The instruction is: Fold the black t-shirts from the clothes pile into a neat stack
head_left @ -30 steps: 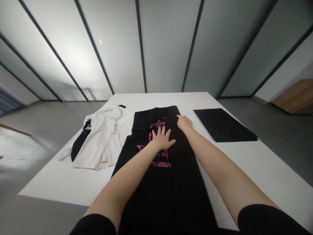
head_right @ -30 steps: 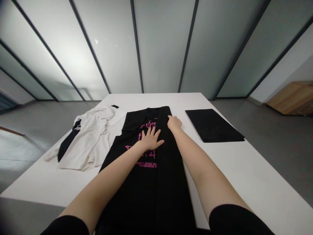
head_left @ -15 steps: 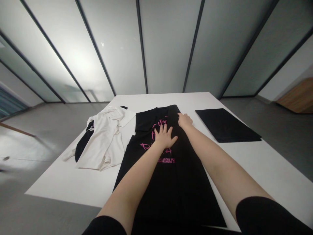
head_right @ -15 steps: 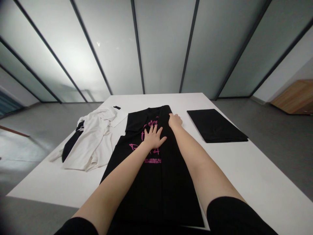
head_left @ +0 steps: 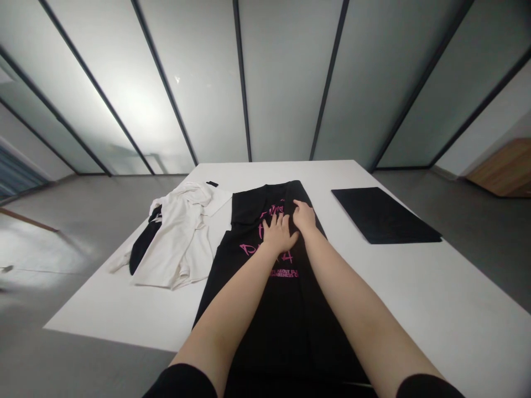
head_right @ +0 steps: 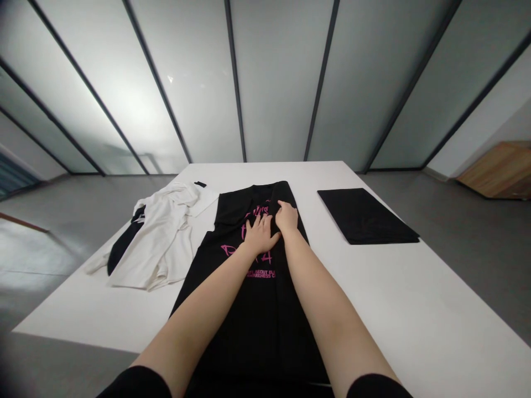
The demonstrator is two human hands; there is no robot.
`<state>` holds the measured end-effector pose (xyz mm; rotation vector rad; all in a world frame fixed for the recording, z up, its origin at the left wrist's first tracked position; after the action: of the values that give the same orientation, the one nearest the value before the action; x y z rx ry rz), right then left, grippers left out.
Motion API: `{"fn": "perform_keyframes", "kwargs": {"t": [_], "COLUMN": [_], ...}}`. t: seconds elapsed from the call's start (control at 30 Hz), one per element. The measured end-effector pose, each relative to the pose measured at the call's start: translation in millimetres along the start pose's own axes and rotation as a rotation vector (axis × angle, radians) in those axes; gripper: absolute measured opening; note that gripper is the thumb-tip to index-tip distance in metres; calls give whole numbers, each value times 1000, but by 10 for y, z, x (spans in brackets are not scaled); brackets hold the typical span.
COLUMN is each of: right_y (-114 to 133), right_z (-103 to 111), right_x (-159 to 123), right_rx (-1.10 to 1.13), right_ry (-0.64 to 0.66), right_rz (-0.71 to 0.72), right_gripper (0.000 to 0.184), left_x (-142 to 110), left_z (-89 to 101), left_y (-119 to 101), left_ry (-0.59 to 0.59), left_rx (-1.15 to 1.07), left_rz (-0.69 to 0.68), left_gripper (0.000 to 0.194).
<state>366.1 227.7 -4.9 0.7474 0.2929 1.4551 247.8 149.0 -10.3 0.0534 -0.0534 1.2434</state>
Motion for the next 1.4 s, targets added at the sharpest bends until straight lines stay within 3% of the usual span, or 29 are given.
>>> {"fn": "perform_keyframes", "kwargs": {"t": [0.2, 0.47, 0.57, 0.63, 0.77, 0.87, 0.97, 1.13, 1.4], "right_y": [37, 80, 83, 84, 83, 78, 79, 75, 61], "right_z": [-149, -186, -170, -161, -148, -144, -139, -117, -109], "right_x": [-103, -176, -178, -175, -171, -174, -177, -174, -154], "right_rx": [-160, -208, -217, -220, -224, -223, -219, -206, -188], "right_ry": [133, 176, 183, 188, 200, 209, 218, 221, 194], "right_rz": [28, 25, 15, 9, -2, -11, -14, -23, -3], "right_gripper": [51, 56, 57, 57, 58, 58, 58, 58, 57], "left_x": [-28, -53, -96, -172, -231, -148, -53, 20, 157], "left_z": [176, 409, 540, 614, 453, 300, 245, 254, 140], "left_y": [229, 828, 1197, 1524, 1993, 2035, 1969, 1935, 1959], "left_ry": [-73, -172, -179, -169, 55, 143, 121, 32, 24], "left_rx": [-38, 31, 10, 7, -76, -135, -146, -142, -71], "left_rz": [97, 459, 574, 682, 741, 631, 546, 517, 481], "left_gripper": [56, 48, 48, 43, 39, 44, 53, 49, 40]}}
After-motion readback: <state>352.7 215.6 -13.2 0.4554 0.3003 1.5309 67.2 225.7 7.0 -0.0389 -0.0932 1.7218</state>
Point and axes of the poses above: each hand's wrist, its own x-axis towards the middle knuckle, its own z-axis out of the back of the hand, y = z × x, the point moved 9 cm from there along x, towards the middle knuckle, and after that the axes turned 11 degrees about x, right-handed, at the moved point
